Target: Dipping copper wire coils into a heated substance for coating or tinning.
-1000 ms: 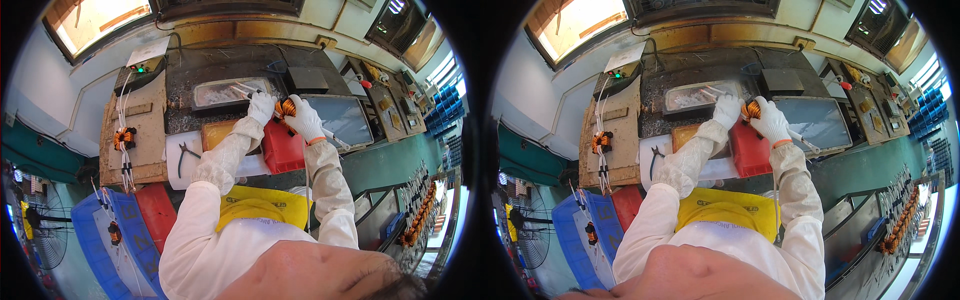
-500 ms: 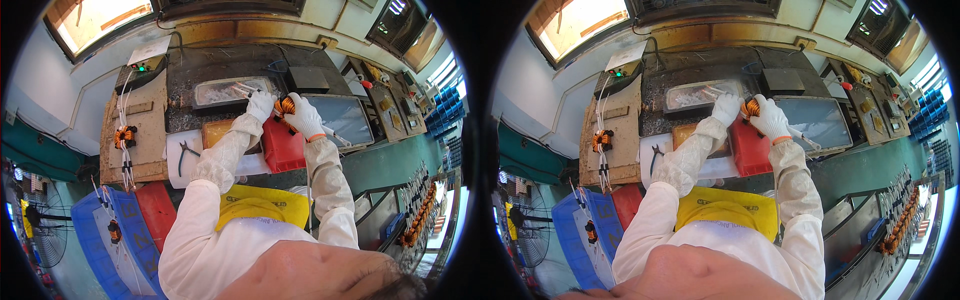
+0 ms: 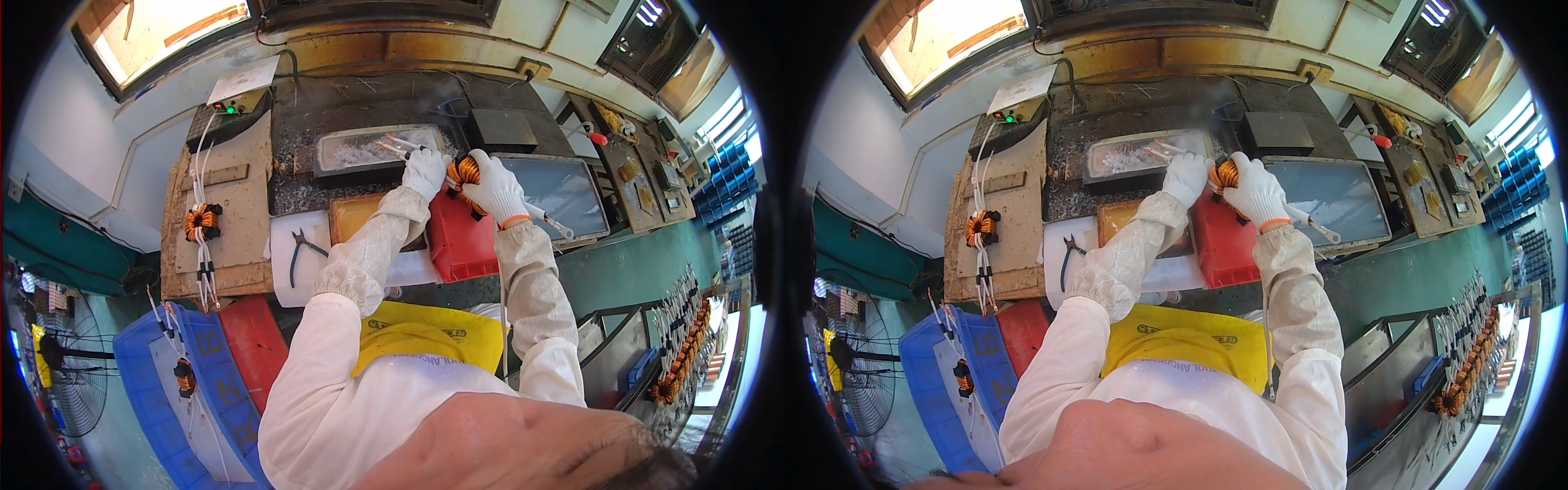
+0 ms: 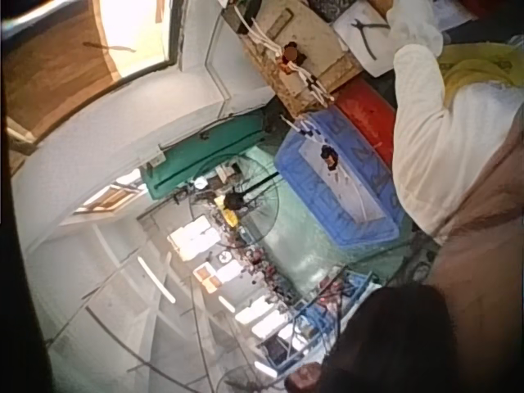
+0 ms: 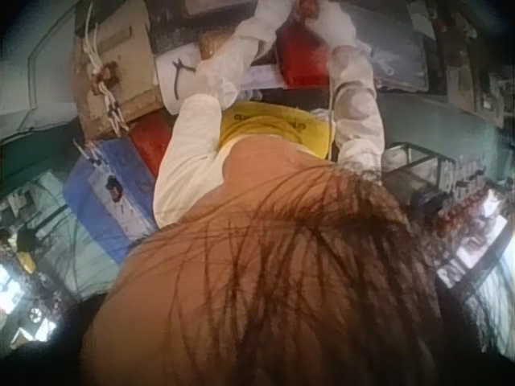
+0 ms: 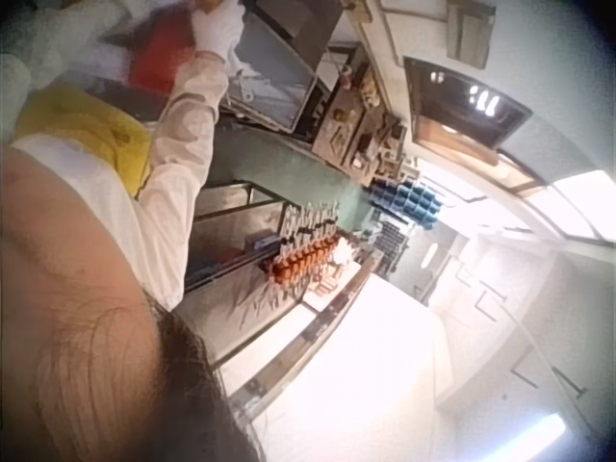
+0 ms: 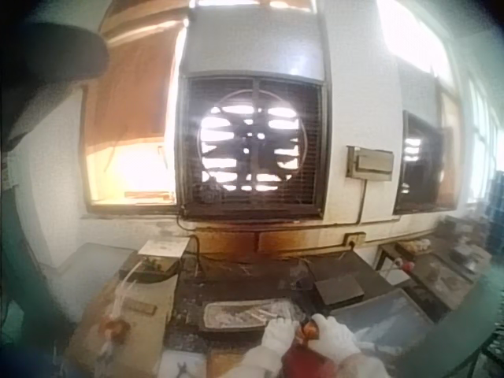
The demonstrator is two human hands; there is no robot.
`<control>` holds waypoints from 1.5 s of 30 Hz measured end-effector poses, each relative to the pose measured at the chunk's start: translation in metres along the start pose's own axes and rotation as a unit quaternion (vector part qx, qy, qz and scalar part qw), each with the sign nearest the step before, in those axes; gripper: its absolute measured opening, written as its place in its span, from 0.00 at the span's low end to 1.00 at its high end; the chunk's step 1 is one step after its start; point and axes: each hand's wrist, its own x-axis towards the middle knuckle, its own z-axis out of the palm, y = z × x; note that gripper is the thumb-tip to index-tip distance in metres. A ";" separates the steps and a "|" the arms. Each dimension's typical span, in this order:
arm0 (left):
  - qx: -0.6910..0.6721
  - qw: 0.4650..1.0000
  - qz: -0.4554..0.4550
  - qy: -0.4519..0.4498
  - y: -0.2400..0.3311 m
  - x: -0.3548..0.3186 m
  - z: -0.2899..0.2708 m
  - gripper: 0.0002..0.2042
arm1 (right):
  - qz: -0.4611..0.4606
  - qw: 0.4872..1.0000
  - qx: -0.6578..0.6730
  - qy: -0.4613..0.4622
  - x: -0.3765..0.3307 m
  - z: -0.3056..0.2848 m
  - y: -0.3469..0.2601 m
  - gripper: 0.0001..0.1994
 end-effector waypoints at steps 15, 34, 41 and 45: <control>-0.118 0.981 -0.115 0.100 -0.002 0.000 0.030 0.12 | -0.006 1.000 -0.009 -0.006 0.002 0.001 -0.004 0.32; -0.018 0.999 -0.042 -0.014 0.004 0.002 0.003 0.09 | 0.010 1.000 -0.005 -0.009 0.002 0.000 -0.001 0.32; -0.044 0.998 -0.044 -0.023 0.006 0.000 -0.008 0.09 | 0.004 1.000 -0.004 -0.005 0.002 0.002 0.002 0.32; -0.051 0.998 -0.030 -0.024 0.004 0.001 -0.008 0.09 | 0.001 1.000 -0.003 0.000 0.002 0.000 0.001 0.31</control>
